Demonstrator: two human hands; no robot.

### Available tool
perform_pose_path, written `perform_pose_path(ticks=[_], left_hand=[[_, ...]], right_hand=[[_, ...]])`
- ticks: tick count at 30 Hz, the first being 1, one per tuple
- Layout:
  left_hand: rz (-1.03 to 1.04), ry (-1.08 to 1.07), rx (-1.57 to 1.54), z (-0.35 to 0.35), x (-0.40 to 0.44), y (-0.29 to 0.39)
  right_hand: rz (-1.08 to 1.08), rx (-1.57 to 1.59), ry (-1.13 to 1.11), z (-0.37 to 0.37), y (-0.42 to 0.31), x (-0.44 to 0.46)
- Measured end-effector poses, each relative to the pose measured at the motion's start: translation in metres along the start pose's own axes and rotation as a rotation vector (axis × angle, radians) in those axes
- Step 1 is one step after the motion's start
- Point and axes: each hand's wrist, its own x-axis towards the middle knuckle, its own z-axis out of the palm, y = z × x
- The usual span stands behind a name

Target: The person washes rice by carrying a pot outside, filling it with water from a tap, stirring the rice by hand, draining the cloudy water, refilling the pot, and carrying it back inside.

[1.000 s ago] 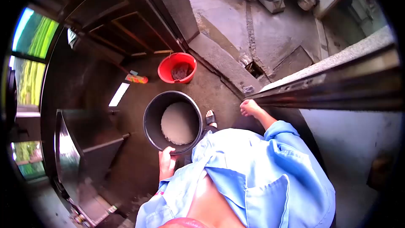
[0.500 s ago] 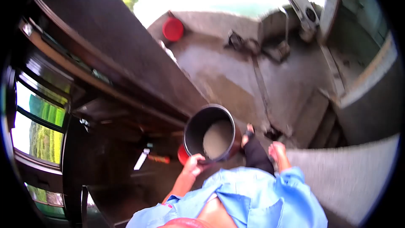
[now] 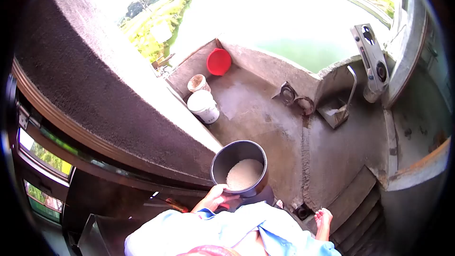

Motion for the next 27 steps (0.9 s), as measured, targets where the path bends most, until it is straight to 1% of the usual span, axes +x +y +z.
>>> perform_pose_path(ticks=[1, 6, 8, 9, 12, 13, 14, 15, 17, 19, 20, 24, 26, 27], left_hand=[[0.004, -0.007, -0.017, 0.005, 0.011, 0.007], [-0.023, -0.028, -0.118, 0.023, 0.090, 0.037], [-0.021, -0.028, -0.160, 0.034, 0.118, 0.053], [0.002, -0.050, -0.191, 0.037, 0.132, 0.060], [0.051, -0.059, -0.286, 0.052, 0.164, 0.090], [0.061, -0.028, -0.322, 0.058, 0.168, 0.100], [0.069, -0.070, -0.363, 0.053, 0.183, 0.107], [0.085, -0.062, -0.337, 0.056, 0.189, 0.115], [0.072, -0.026, -0.390, 0.057, 0.206, 0.134], [0.130, -0.052, -0.443, 0.054, 0.221, 0.150], [0.108, -0.031, -0.451, 0.056, 0.229, 0.165], [0.168, 0.023, -0.543, 0.047, 0.255, 0.198], [0.179, 0.074, -0.605, 0.040, 0.274, 0.219], [0.165, 0.100, -0.650, 0.041, 0.288, 0.229]], right_hand=[[-0.062, 0.019, 0.001, 0.012, -0.009, 0.001], [-0.098, 0.030, -0.028, 0.071, -0.059, 0.028], [-0.043, -0.036, 0.017, 0.092, -0.083, 0.043], [-0.063, -0.046, 0.018, 0.097, -0.092, 0.054], [-0.101, -0.377, -0.093, 0.118, -0.115, 0.089], [-0.085, -0.465, -0.097, 0.129, -0.126, 0.096], [-0.066, -0.545, -0.101, 0.140, -0.135, 0.102], [-0.055, -0.617, -0.107, 0.151, -0.144, 0.113], [-0.025, -0.751, -0.123, 0.175, -0.162, 0.135], [0.012, -0.877, -0.131, 0.198, -0.179, 0.160], [0.029, -0.941, -0.139, 0.213, -0.190, 0.172], [0.058, -1.214, -0.223, 0.292, -0.228, 0.239], [-0.044, -1.388, -0.302, 0.348, -0.252, 0.286], [-0.198, -1.486, -0.377, 0.375, -0.269, 0.331]])
